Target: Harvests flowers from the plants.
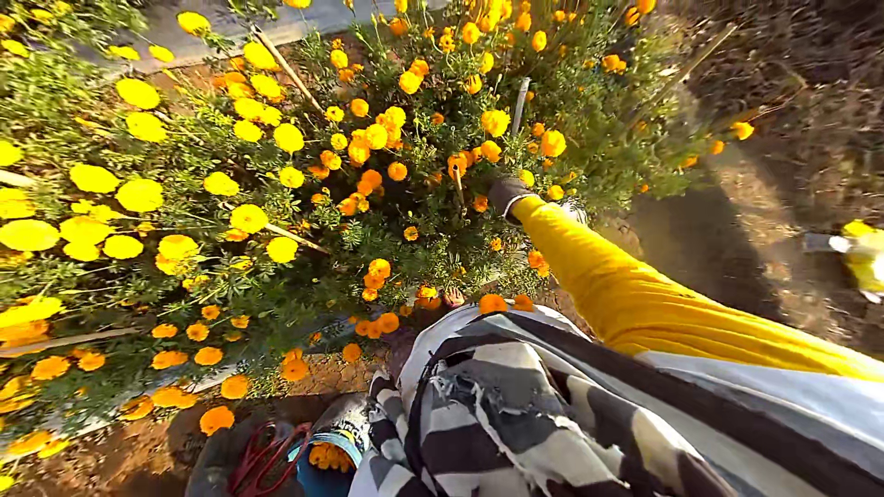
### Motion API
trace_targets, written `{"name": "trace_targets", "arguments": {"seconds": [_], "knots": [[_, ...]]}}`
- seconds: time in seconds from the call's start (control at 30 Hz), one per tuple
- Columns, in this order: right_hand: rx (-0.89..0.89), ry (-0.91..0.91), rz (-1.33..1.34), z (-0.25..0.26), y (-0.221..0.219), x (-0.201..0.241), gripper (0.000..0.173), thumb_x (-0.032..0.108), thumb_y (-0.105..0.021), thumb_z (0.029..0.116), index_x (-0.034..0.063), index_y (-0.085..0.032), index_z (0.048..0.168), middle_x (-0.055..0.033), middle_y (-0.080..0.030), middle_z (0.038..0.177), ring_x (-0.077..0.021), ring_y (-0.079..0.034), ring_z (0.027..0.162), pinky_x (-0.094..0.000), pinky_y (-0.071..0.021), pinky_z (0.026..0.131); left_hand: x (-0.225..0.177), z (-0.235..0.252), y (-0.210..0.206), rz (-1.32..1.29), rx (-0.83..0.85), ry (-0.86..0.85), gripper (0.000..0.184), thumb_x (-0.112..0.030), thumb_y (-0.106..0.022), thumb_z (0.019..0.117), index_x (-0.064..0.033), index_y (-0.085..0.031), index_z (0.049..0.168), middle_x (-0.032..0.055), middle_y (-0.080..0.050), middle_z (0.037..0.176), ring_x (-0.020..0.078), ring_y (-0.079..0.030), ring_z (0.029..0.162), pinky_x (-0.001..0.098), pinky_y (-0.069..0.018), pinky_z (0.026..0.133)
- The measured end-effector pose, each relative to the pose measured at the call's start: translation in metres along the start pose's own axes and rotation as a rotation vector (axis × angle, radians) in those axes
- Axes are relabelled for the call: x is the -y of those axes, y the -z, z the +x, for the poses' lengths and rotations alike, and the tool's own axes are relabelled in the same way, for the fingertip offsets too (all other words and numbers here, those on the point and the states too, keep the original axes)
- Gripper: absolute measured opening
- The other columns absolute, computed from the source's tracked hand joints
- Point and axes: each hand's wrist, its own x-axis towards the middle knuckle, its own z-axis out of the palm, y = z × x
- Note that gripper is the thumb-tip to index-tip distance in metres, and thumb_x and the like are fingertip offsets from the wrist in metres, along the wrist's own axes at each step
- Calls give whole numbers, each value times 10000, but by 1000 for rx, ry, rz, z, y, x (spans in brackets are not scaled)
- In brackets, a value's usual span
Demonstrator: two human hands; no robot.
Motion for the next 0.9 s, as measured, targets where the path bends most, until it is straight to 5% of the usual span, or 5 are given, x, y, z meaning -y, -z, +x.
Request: {"name": "trace_targets", "arguments": {"seconds": [0.17,0.33,0.47,0.6,0.9], "knots": [[-165,96,202,14,0,-21,314,302,-559,1028,192,-713,1278,-150,-699,1289,-391,-640,1220,-704,-478,1008,-9,-5,-17,-9,-14,109,393,-225,-233,1114,-51,-453,1390,34,-697,1132,124,-694,991,310,-604,839],[-435,17,608,14,22,-19,383,294,-584,1010,151,-651,1359,-144,-694,1286,-333,-654,1204,-611,-509,1035,7,3,-14,-49,7,92,379,-209,-288,1097,-15,-443,1383,112,-658,1124,240,-692,988,418,-604,831],[-441,122,197,47,41,-14,626,32,-660,902,217,-546,1489,-187,-532,1507,-433,-548,1340,-689,-485,1029,-1,-1,-24,-60,-15,144,403,-227,-238,1114,-46,-434,1416,60,-686,1134,177,-691,994,375,-597,865],[-339,138,-137,87,35,-14,707,83,-788,824,286,-568,1465,-266,-469,1527,-518,-432,1408,-746,-463,1003,-13,-10,-33,-38,-48,166,394,-196,-209,1101,-38,-429,1386,30,-691,1095,132,-689,966,331,-593,849],[-189,150,-320,95,40,-3,444,133,-759,886,-18,-650,1289,-290,-565,1414,-496,-547,1305,-725,-470,1008,14,-20,-9,-10,-96,127,406,-219,-262,1097,-28,-479,1383,45,-685,1109,152,-684,949,335,-591,839]]}}
